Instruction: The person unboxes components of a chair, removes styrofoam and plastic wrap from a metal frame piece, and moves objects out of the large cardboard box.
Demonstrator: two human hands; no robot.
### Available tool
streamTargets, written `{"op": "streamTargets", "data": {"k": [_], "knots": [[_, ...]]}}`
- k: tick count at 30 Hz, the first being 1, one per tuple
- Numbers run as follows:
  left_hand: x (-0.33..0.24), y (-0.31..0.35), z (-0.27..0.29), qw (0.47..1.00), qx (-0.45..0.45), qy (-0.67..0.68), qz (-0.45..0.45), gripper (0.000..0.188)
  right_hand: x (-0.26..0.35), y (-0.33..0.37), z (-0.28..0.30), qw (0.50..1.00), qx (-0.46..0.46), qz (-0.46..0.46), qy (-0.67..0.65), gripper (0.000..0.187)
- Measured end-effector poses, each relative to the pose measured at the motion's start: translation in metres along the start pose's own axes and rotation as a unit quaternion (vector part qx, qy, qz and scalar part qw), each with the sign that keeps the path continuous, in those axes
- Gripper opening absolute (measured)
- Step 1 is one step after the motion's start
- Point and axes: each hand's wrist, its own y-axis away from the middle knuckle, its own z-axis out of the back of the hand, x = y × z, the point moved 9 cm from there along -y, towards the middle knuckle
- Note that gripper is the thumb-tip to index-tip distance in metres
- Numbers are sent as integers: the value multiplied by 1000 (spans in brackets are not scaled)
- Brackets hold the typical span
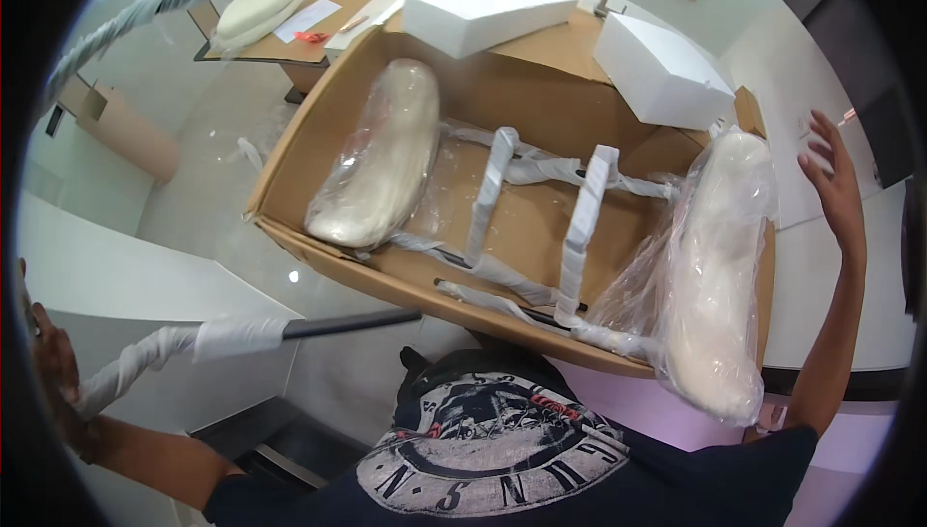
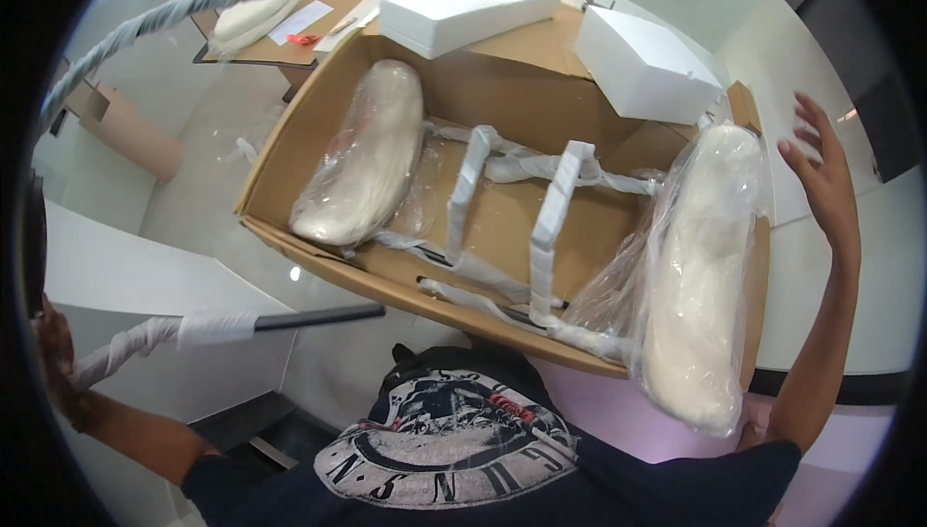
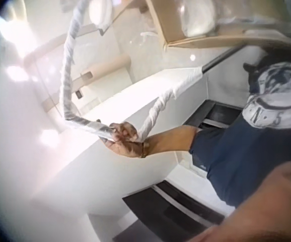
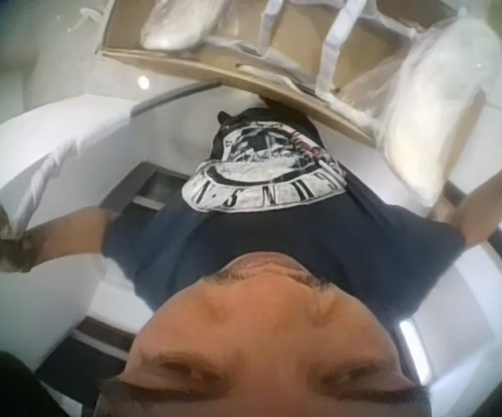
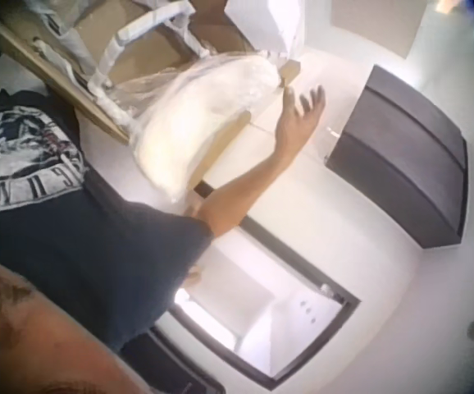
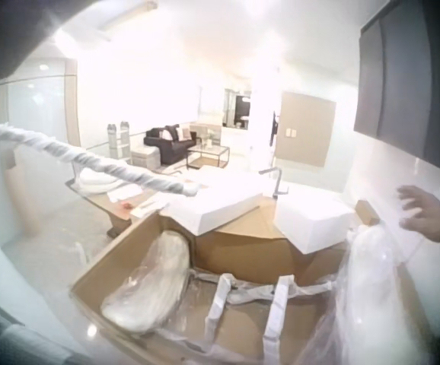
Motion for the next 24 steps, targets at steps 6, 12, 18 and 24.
{"op": "streamTargets", "data": {"k": [6,12,18,24], "knots": [[-18,37,-16,970,-97,195,-106,70,221,-17,-89,919,181,256,-237,61],[-38,2,-119,929,-171,250,-213,54,297,24,-178,842,311,372,-238,60],[7,34,-94,885,-232,299,-270,41,411,68,-214,820,141,499,-241,53],[26,19,-72,878,-223,301,-298,42,518,65,-269,817,37,541,-198,60]]}}
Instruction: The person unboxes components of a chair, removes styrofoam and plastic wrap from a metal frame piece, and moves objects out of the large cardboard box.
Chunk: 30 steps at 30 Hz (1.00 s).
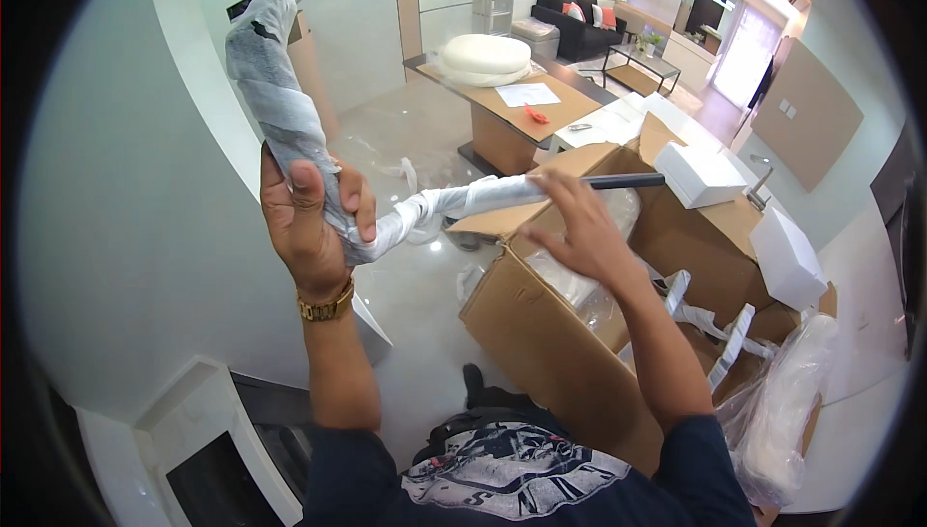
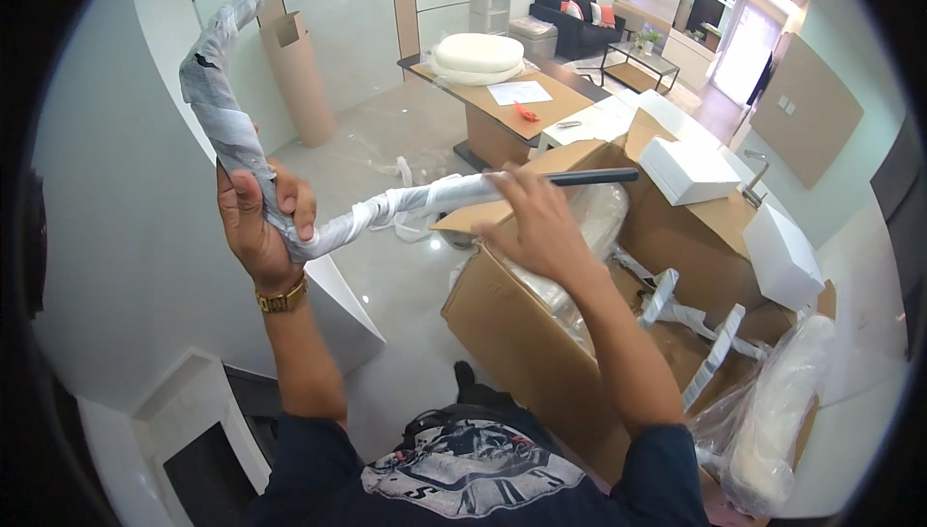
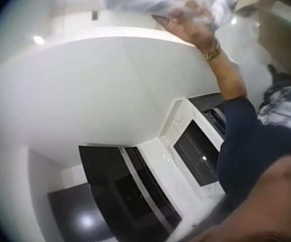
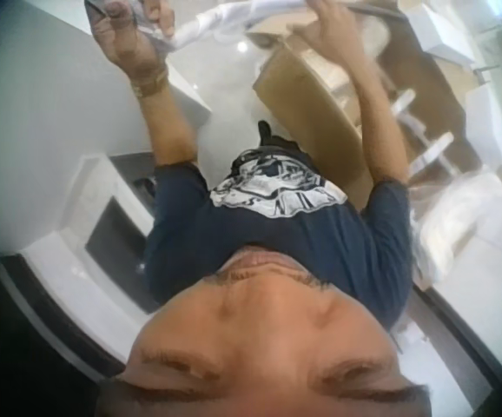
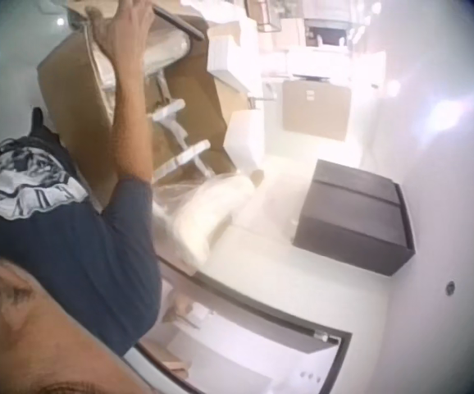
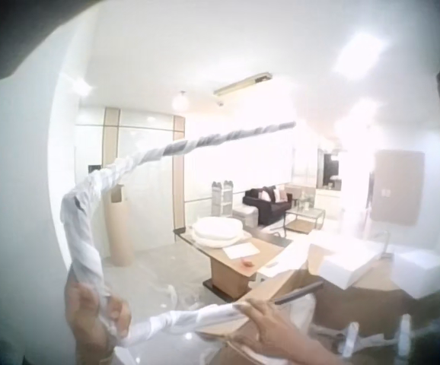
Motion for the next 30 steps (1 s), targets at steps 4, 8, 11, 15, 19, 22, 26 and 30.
{"op": "streamTargets", "data": {"k": [4,8,11,15,19,22,26,30], "knots": [[30,-13,29,999,-21,-32,9,47,-76,-67,-81,960,175,-200,91,63],[63,-45,55,998,-2,-50,27,48,-92,-122,-133,969,210,-127,-28,38],[85,-66,87,995,-16,-86,49,50,-66,-128,-124,975,-17,-96,-199,17],[117,-115,138,993,-22,-94,64,47,-16,-109,-177,965,77,75,-240,26],[143,-149,169,994,-44,-73,67,42,-46,-83,-290,930,335,21,-153,43],[151,-174,198,997,-51,-36,55,44,-89,-138,-340,784,330,-231,-472,62],[176,-203,232,995,-84,1,53,46,-95,-230,-383,513,98,-283,-804,91],[200,-235,256,990,-125,0,68,45,-91,-326,-367,281,6,-63,-958,94]]}}
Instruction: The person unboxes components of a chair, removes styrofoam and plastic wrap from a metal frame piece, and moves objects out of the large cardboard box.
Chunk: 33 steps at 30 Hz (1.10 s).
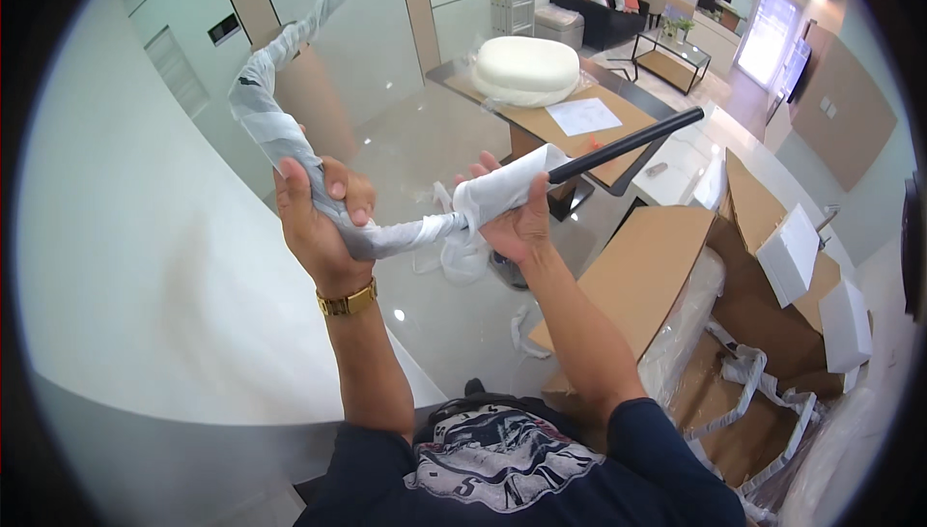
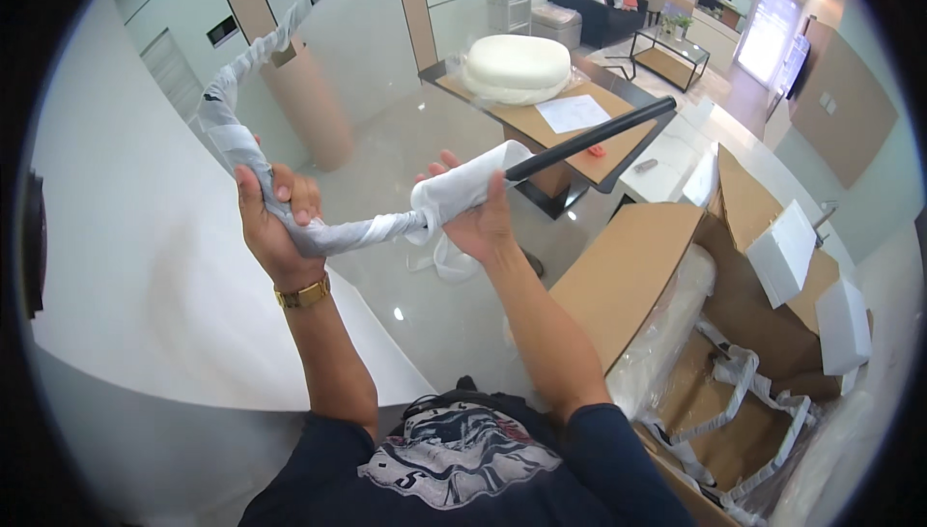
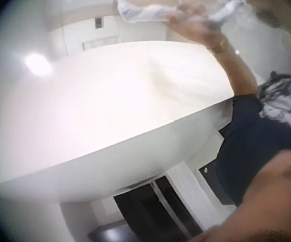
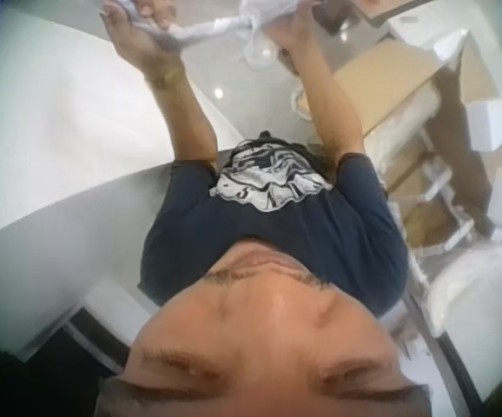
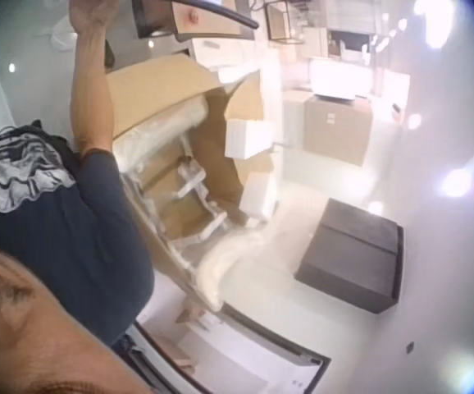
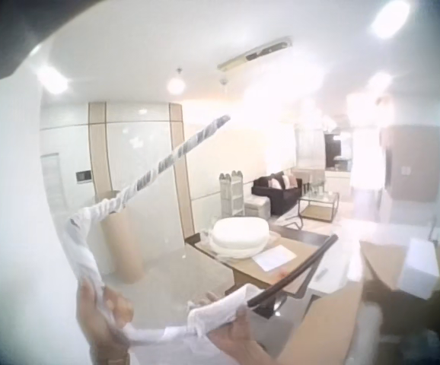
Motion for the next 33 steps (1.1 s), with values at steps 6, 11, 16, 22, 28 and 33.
{"op": "streamTargets", "data": {"k": [6,11,16,22,28,33], "knots": [[39,-54,46,994,-86,35,55,40,-19,26,143,943,-261,-146,148,73],[34,-69,76,993,-64,-94,30,42,-22,-6,20,683,-66,-205,698,45],[74,-90,71,982,-69,-163,65,32,-9,-137,73,513,94,-145,841,70],[127,-122,79,968,-40,-228,102,37,-88,-181,172,517,213,-509,655,79],[185,-131,105,967,-11,-196,163,36,-62,-184,239,654,184,-390,621,37],[218,-132,128,956,-65,-216,186,32,-34,-149,170,579,129,-238,769,21]]}}
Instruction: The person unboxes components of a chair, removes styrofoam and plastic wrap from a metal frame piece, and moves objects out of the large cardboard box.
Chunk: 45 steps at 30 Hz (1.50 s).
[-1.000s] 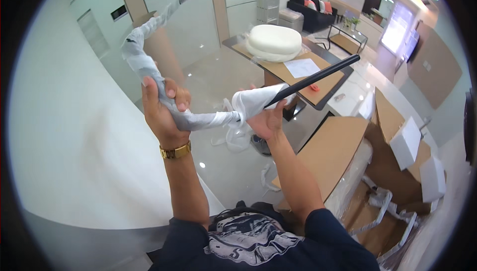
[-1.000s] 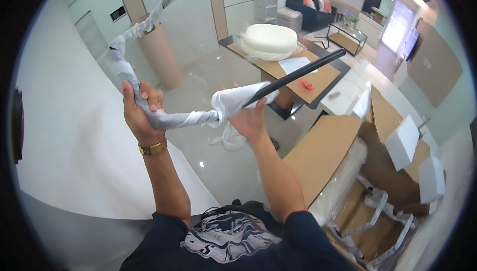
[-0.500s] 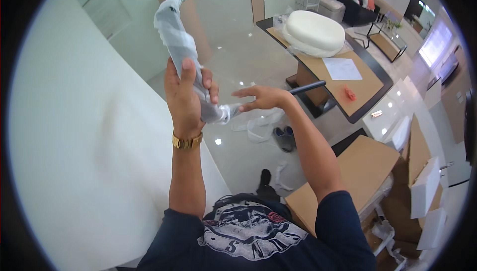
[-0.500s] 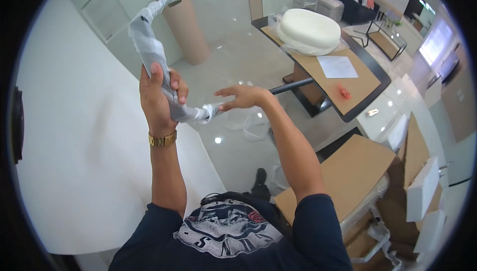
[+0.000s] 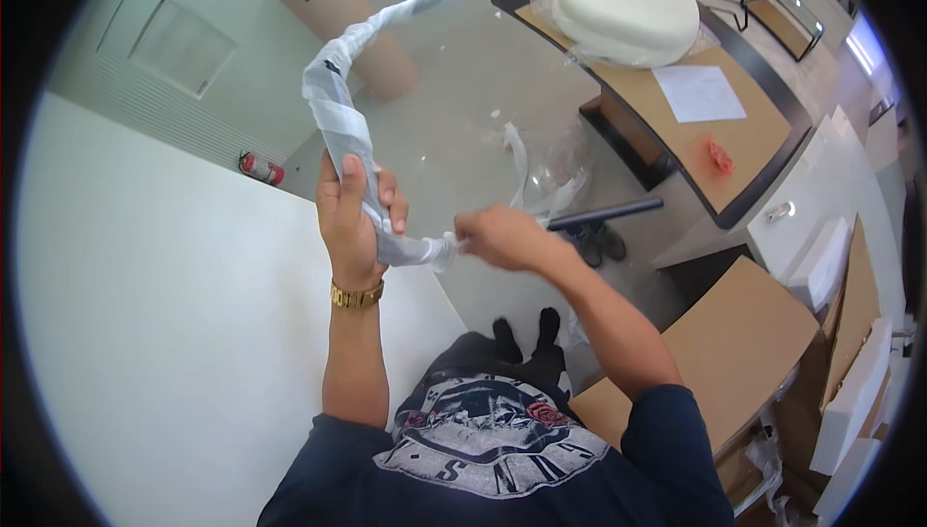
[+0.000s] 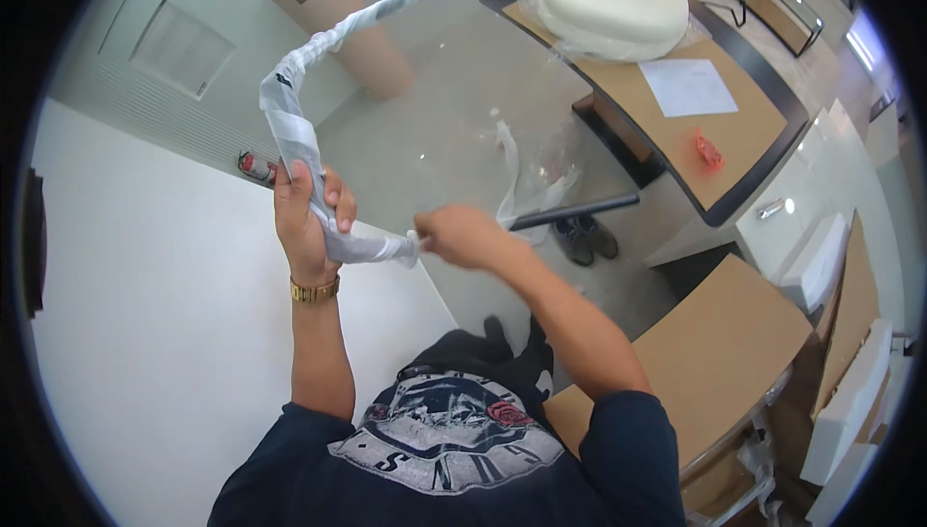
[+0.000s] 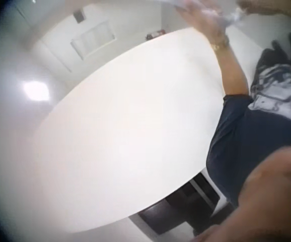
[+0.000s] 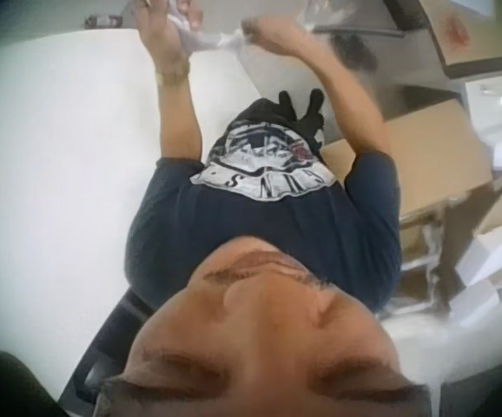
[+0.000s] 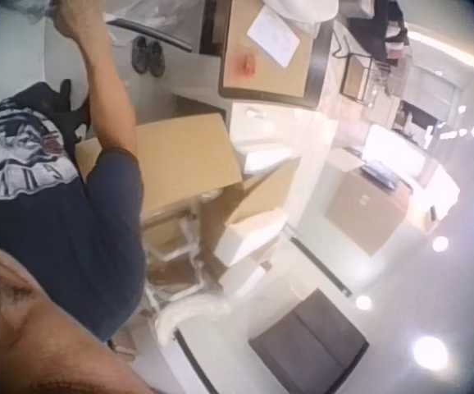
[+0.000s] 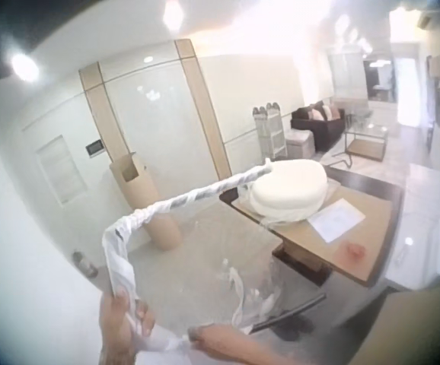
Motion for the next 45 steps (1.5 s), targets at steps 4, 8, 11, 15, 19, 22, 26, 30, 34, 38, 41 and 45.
{"op": "streamTargets", "data": {"k": [4,8,11,15,19,22,26,30,34,38,41,45], "knots": [[27,-20,-1,1000,-31,1,-2,28,0,43,-79,999,16,-27,-7,26],[23,-71,23,995,-77,60,0,28,-67,56,-197,991,18,-48,120,28],[49,-93,66,981,-126,143,25,29,-73,52,-152,993,-39,-108,-23,31],[71,-154,118,953,-159,243,85,36,-56,2,-55,942,-18,-264,-206,37],[98,-198,168,923,-195,316,95,43,-35,-15,19,911,-362,-181,75,40],[129,-215,202,898,-208,355,153,45,14,-50,47,886,-445,-107,67,46],[148,-241,223,864,-249,394,191,40,45,-129,38,917,-367,-4,156,48],[190,-276,250,816,-282,462,201,37,11,-189,13,948,-306,-29,83,39],[194,-292,260,822,-323,441,161,34,-13,-207,20,939,-332,-19,86,25],[193,-325,274,837,-347,402,130,35,-18,-237,28,975,-219,41,-21,14],[191,-371,308,848,-324,408,97,36,-30,-222,24,974,-96,-58,-196,21],[177,-410,370,841,-328,425,61,38,-70,-180,66,956,-57,-233,-170,29]]}}
